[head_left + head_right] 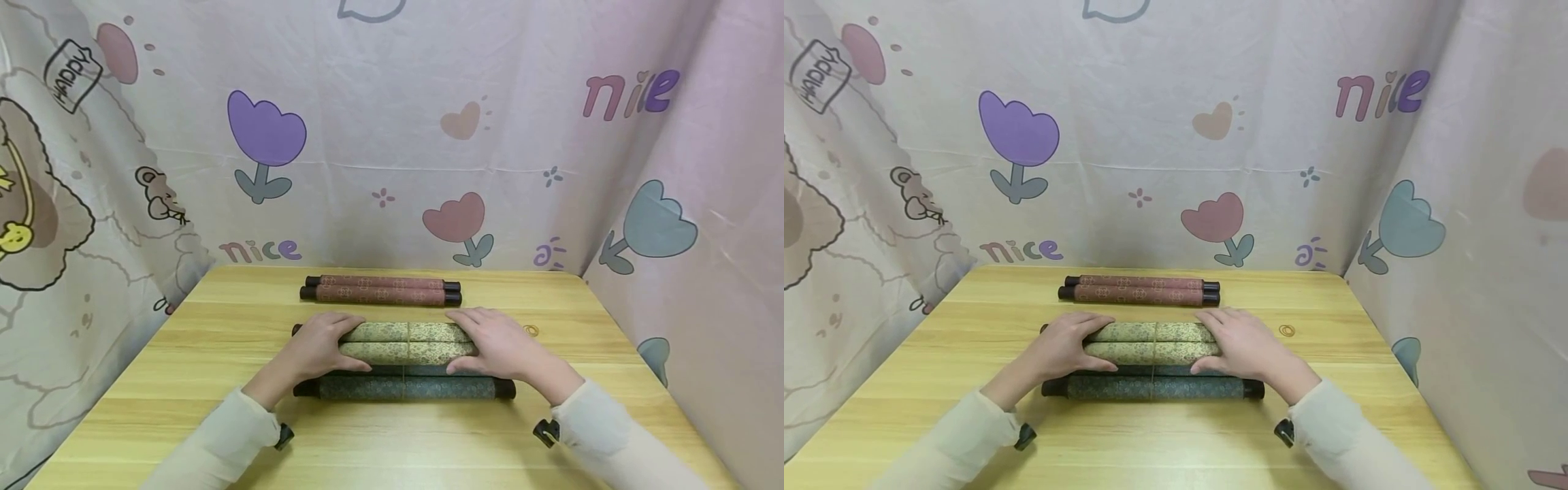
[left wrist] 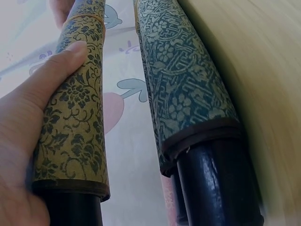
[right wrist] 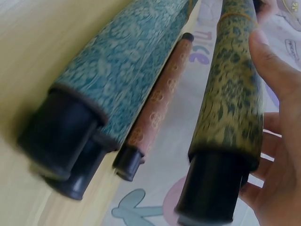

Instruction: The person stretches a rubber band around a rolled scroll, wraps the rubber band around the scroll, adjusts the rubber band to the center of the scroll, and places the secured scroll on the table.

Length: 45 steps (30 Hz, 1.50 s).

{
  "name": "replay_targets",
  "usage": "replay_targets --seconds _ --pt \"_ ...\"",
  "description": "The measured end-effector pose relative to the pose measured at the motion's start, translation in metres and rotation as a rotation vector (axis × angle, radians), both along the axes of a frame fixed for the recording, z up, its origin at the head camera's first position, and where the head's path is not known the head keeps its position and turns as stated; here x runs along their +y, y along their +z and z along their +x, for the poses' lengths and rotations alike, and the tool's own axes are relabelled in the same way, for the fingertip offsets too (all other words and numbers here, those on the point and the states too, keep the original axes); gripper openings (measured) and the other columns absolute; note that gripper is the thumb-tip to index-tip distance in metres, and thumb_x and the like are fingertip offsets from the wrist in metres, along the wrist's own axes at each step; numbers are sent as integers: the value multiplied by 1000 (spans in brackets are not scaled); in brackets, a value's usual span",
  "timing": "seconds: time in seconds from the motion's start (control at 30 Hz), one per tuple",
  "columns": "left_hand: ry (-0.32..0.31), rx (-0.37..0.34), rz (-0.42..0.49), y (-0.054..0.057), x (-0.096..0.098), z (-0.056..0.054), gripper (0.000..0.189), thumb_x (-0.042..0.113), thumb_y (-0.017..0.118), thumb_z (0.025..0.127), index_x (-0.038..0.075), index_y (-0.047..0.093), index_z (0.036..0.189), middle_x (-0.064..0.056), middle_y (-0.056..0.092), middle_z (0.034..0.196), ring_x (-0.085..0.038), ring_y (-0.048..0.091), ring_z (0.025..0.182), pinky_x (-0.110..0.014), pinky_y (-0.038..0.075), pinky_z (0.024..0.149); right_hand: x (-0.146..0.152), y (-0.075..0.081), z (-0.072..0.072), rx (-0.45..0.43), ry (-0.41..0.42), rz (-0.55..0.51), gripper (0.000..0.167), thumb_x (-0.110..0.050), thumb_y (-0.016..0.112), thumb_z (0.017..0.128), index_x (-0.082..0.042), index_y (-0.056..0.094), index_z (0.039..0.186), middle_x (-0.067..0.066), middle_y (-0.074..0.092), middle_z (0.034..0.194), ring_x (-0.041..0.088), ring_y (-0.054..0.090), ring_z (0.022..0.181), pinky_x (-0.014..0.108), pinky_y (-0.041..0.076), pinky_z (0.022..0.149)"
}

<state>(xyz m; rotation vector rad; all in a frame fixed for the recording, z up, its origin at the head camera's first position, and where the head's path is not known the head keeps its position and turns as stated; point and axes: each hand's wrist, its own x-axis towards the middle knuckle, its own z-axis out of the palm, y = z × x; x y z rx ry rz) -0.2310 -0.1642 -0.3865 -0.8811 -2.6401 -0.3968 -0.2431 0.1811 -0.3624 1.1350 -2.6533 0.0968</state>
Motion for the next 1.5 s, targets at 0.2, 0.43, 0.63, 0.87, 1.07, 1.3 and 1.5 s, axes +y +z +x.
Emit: replay_targets --seconds 0.2,0.43,0.63,0.87,1.07,1.3,1.5 --pt "5 9 -9 0 -4 1 84 58 84 64 7 64 129 -10 67 121 -30 63 109 -51 48 95 14 -4 0 -6 -20 -26 96 -66 70 76 -6 45 146 14 54 138 35 52 124 53 41 103" --pt "24 -6 -18 -1 -8 2 85 59 84 64 8 64 130 -10 66 121 -30 62 111 -50 48 95 26 -10 -1 1 -28 -36 94 -64 72 76 -6 46 144 13 54 137 36 52 123 55 41 102" --pt "38 -36 -11 1 -10 3 86 61 82 65 8 63 130 -10 65 122 -31 61 112 -51 48 95 33 -13 0 -5 -30 -41 93 -62 73 76 -5 47 144 14 54 137 38 52 123 57 40 102" --pt "43 -57 -25 1 -13 3 86 63 80 66 8 62 131 -11 65 124 -32 60 113 -52 48 95 37 -14 1 -40 -47 -31 91 -63 70 79 -6 45 145 17 54 137 40 55 118 58 44 98" --pt "45 -103 -32 1 -12 0 88 63 80 67 9 61 134 -12 63 126 -32 59 115 -52 46 97 38 -17 -3 -49 -53 -26 88 -67 64 81 -8 47 144 15 56 135 39 58 115 57 47 94" --pt "49 -150 -36 2 -10 -7 88 63 78 69 9 59 136 -12 63 127 -32 59 115 -51 46 98 40 -19 -12 -61 -46 -31 86 -67 63 82 -6 50 141 15 57 134 38 58 115 56 47 94" --pt "67 -192 -57 3 -7 -15 89 63 78 69 10 58 137 -12 62 129 -32 59 115 -50 48 97 42 -21 -19 -79 -52 -31 87 -70 59 83 -5 51 140 16 57 134 38 58 116 56 46 95"
